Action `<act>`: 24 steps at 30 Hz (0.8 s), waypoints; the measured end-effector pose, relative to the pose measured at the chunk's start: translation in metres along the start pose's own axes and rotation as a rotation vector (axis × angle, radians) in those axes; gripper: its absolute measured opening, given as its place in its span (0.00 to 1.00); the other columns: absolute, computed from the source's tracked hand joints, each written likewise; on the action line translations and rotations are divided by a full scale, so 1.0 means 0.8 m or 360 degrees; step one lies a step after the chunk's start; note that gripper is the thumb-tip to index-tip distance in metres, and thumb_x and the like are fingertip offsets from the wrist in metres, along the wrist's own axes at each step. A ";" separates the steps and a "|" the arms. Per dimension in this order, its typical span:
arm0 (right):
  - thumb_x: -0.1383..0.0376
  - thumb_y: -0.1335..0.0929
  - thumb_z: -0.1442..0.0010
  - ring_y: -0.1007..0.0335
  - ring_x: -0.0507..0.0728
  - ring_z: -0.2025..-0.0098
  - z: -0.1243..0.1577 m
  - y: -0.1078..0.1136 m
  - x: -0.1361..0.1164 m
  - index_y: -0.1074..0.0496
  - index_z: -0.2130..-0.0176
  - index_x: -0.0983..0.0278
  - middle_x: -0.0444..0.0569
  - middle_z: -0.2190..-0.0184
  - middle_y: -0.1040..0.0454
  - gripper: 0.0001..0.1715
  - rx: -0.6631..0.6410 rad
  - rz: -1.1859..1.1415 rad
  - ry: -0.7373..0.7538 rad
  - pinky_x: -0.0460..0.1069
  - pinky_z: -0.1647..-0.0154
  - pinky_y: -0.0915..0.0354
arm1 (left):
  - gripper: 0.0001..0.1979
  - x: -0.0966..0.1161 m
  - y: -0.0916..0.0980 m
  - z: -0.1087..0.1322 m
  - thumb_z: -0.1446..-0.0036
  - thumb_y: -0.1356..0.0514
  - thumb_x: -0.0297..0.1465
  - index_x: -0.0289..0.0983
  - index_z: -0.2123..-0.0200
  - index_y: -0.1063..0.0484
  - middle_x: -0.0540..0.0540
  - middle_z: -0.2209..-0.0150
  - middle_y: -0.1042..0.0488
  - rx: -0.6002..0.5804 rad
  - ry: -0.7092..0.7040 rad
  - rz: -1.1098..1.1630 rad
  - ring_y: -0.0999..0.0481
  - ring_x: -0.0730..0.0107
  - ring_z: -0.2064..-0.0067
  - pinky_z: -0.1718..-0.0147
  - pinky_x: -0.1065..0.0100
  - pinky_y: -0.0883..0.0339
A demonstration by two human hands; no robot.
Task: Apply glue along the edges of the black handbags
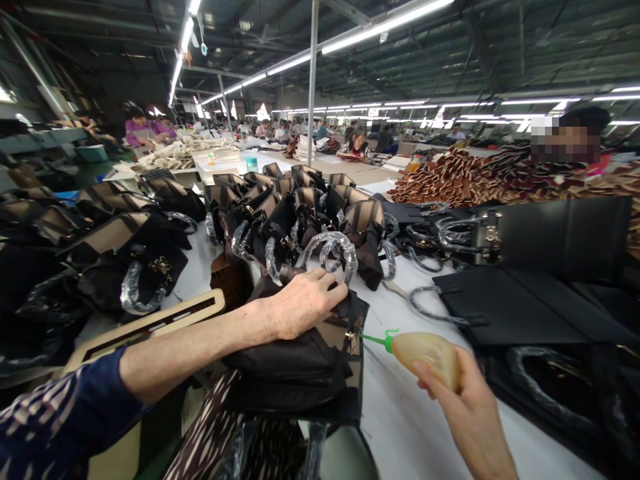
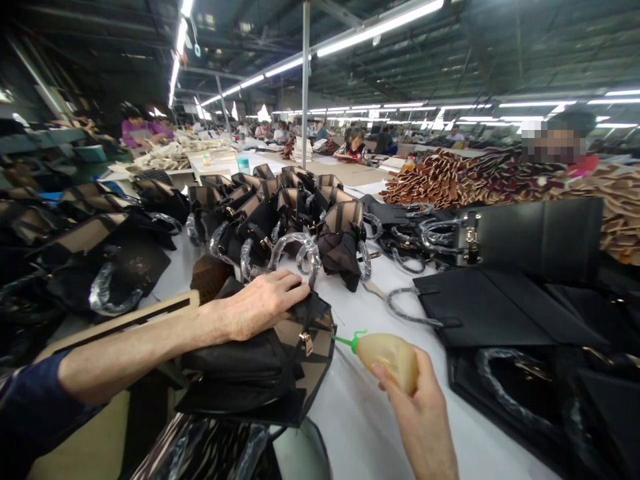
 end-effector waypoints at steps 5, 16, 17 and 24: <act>0.42 0.31 0.50 0.34 0.56 0.70 -0.001 -0.008 -0.001 0.36 0.54 0.61 0.44 0.67 0.29 0.33 -0.0015 0.0001 0.0022 0.49 0.69 0.36 | 0.10 -0.004 -0.003 -0.004 0.41 0.41 0.29 0.35 0.58 0.37 0.43 0.57 0.31 -0.0013 0.0015 -0.0008 0.33 0.59 0.57 0.59 0.61 0.34; 0.39 0.32 0.53 0.34 0.56 0.73 0.005 0.008 -0.011 0.34 0.56 0.63 0.44 0.71 0.29 0.36 -0.0092 0.0100 -0.0007 0.50 0.71 0.36 | 0.11 0.000 0.000 -0.003 0.41 0.41 0.30 0.34 0.57 0.37 0.43 0.57 0.31 -0.0033 0.0010 -0.0016 0.33 0.58 0.57 0.59 0.61 0.34; 0.39 0.31 0.53 0.34 0.56 0.73 0.005 0.008 -0.009 0.34 0.56 0.63 0.44 0.72 0.29 0.36 -0.0082 0.0088 -0.0017 0.50 0.71 0.36 | 0.10 0.000 0.000 -0.002 0.41 0.41 0.29 0.34 0.57 0.37 0.43 0.57 0.31 -0.0029 0.0010 -0.0008 0.33 0.58 0.57 0.59 0.61 0.34; 0.41 0.30 0.53 0.35 0.57 0.72 0.001 0.003 0.001 0.35 0.54 0.62 0.44 0.71 0.29 0.37 0.0051 -0.0042 -0.0059 0.50 0.71 0.36 | 0.08 0.002 -0.001 0.001 0.41 0.42 0.29 0.34 0.58 0.37 0.43 0.58 0.32 0.0015 -0.0013 0.0003 0.34 0.59 0.59 0.61 0.60 0.34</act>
Point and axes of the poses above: each hand's wrist, its own z-axis away from the middle knuckle, its own y-axis out of the back of the hand, x = y × z, the point moved 5 cm from there along -z, towards the middle knuckle
